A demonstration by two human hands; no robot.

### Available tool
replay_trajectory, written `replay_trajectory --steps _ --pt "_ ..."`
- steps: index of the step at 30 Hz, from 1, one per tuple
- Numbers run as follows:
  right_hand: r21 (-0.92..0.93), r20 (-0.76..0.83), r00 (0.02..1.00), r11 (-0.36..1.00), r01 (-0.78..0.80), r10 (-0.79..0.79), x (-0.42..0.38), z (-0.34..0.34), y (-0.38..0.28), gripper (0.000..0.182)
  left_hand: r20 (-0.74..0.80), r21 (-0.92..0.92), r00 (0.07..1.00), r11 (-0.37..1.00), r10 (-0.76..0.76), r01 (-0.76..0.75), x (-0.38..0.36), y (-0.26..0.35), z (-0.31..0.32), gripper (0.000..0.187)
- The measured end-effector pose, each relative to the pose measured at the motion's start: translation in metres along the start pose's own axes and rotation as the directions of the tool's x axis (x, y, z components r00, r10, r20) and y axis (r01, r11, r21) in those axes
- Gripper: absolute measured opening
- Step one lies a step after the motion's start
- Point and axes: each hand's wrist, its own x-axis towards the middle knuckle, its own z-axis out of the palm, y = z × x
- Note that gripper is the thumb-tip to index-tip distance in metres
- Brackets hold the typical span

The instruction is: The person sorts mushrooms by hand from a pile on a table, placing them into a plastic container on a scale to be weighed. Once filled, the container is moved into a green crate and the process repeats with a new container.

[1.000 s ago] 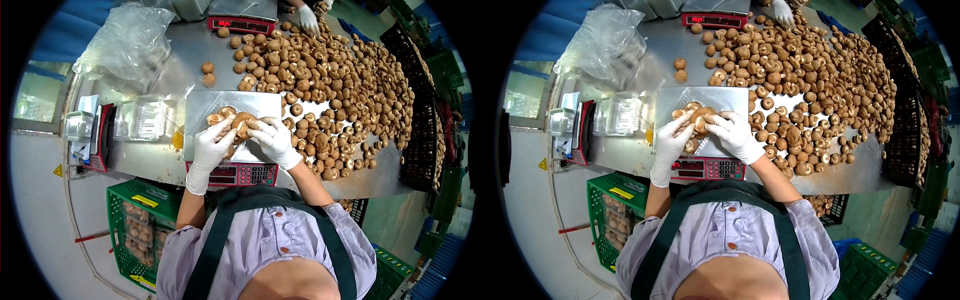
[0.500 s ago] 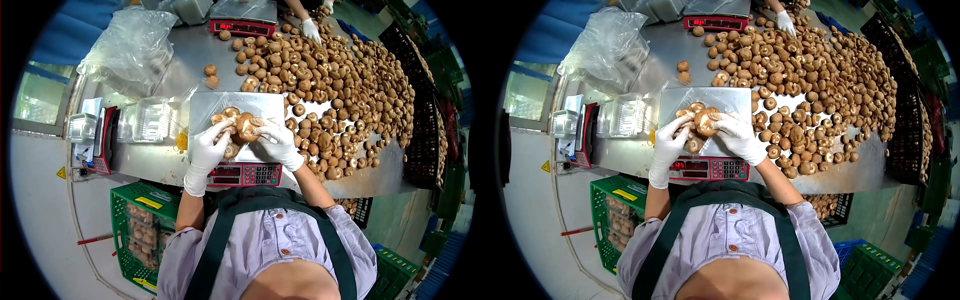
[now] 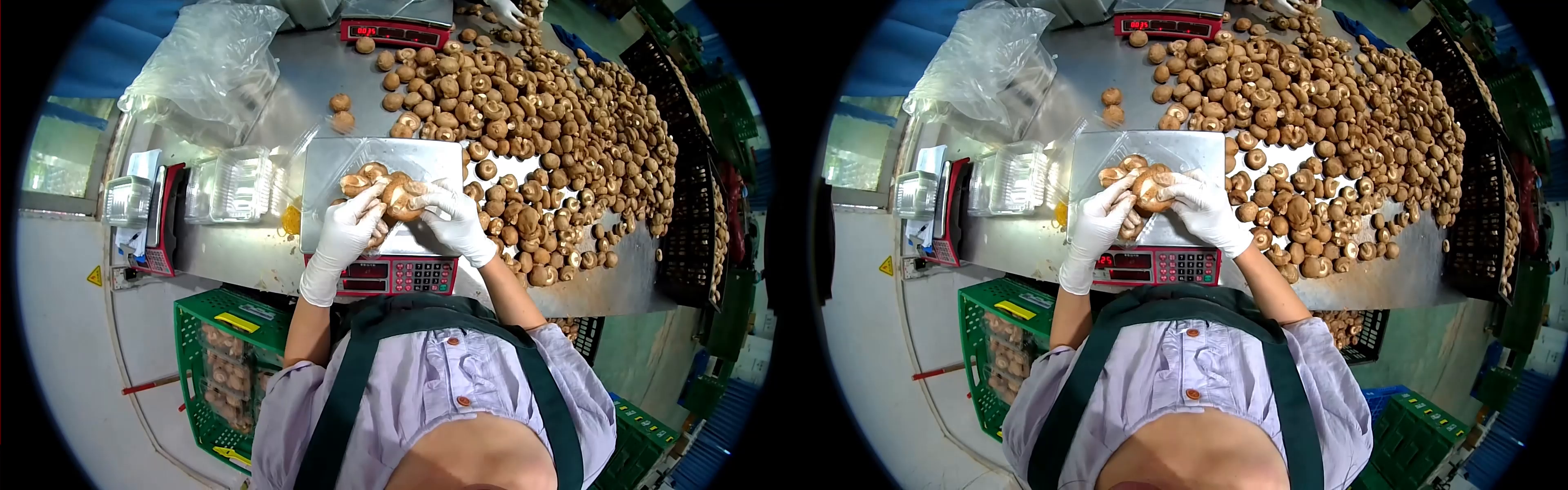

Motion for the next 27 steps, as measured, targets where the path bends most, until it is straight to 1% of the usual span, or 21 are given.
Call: replay_trajectory --steps 2,3,5,6,7,9,10,11,12,13,15,16,17,19,20,21,23,25,27 --pt "0.059 0.024 0.995 0.994 -0.095 0.094 -0.002 -0.002 0.001 0.029 -0.017 0.085 0.991 0.987 0.135 -0.133 0.001 -0.011 -0.002 0.035" --pt "0.060 0.023 0.995 0.993 -0.098 0.097 -0.002 -0.003 0.000 0.029 -0.016 0.084 0.991 0.988 0.132 -0.130 0.001 -0.011 -0.002 0.035" --pt "0.106 0.063 0.988 0.984 -0.144 0.138 -0.003 -0.002 -0.001 0.027 -0.049 0.151 0.975 0.966 0.218 -0.208 0.000 -0.010 -0.002 0.036" --pt "0.148 0.073 0.981 0.970 -0.191 0.182 -0.004 -0.002 -0.002 0.024 -0.051 0.132 0.982 0.976 0.179 -0.171 -0.001 -0.006 -0.002 0.036" --pt "0.149 0.074 0.980 0.970 -0.192 0.183 -0.005 -0.001 -0.002 0.024 -0.052 0.133 0.983 0.976 0.178 -0.170 -0.002 -0.002 -0.002 0.036" --pt "0.245 0.096 0.961 0.930 -0.274 0.258 -0.006 -0.001 0.000 0.023 -0.099 0.212 0.968 0.955 0.232 -0.207 -0.004 0.008 0.000 0.038" --pt "0.245 0.097 0.962 0.930 -0.273 0.257 -0.008 0.000 0.004 0.023 -0.101 0.212 0.967 0.955 0.232 -0.207 -0.004 0.016 0.001 0.038" --pt "0.318 0.124 0.954 0.899 -0.300 0.274 -0.010 0.001 0.010 0.025 -0.093 0.332 0.914 0.878 0.396 -0.346 -0.004 0.024 0.004 0.039" --pt "0.389 0.150 0.945 0.862 -0.326 0.289 -0.011 0.001 0.011 0.027 -0.063 0.444 0.836 0.765 0.546 -0.466 -0.004 0.028 0.005 0.040" --pt "0.389 0.150 0.945 0.862 -0.326 0.290 -0.011 0.000 0.010 0.027 -0.062 0.444 0.836 0.765 0.545 -0.466 -0.002 0.025 0.004 0.040" --pt "0.541 0.310 0.864 0.674 -0.504 0.397 -0.011 -0.004 0.006 0.033 0.107 0.371 0.803 0.725 0.587 -0.580 0.001 0.014 0.002 0.044" --pt "0.574 0.342 0.861 0.641 -0.509 0.377 -0.012 -0.006 0.008 0.040 0.080 0.349 0.840 0.774 0.537 -0.528 -0.001 0.015 0.002 0.045" --pt "0.574 0.342 0.861 0.642 -0.509 0.376 -0.012 -0.005 0.009 0.040 0.079 0.350 0.840 0.774 0.537 -0.528 -0.002 0.012 0.004 0.045" --pt "0.696 0.349 0.819 0.459 -0.552 0.456 -0.012 -0.005 0.009 0.047 -0.032 0.270 0.899 0.870 0.436 -0.412 -0.004 0.003 0.012 0.042" --pt "0.722 0.337 0.844 0.462 -0.515 0.417 -0.010 -0.003 0.006 0.058 -0.073 0.251 0.907 0.888 0.414 -0.385 -0.004 0.001 0.018 0.038" --pt "0.722 0.336 0.845 0.462 -0.515 0.417 -0.008 -0.001 0.004 0.058 -0.072 0.251 0.907 0.888 0.414 -0.385 -0.004 -0.005 0.023 0.038" --pt "0.634 0.231 0.922 0.670 -0.386 0.312 -0.007 0.005 0.001 0.064 -0.213 0.096 0.947 0.970 0.239 -0.224 -0.005 -0.018 0.033 0.037" --pt "0.646 0.243 0.917 0.653 -0.396 0.316 -0.007 0.004 -0.002 0.067 -0.208 0.074 0.947 0.970 0.243 -0.232 -0.008 -0.011 0.040 0.033" --pt "0.676 0.369 0.852 0.521 -0.520 0.372 -0.006 -0.001 0.000 0.069 -0.142 0.056 0.964 0.974 0.225 -0.219 -0.011 -0.001 0.044 0.033"
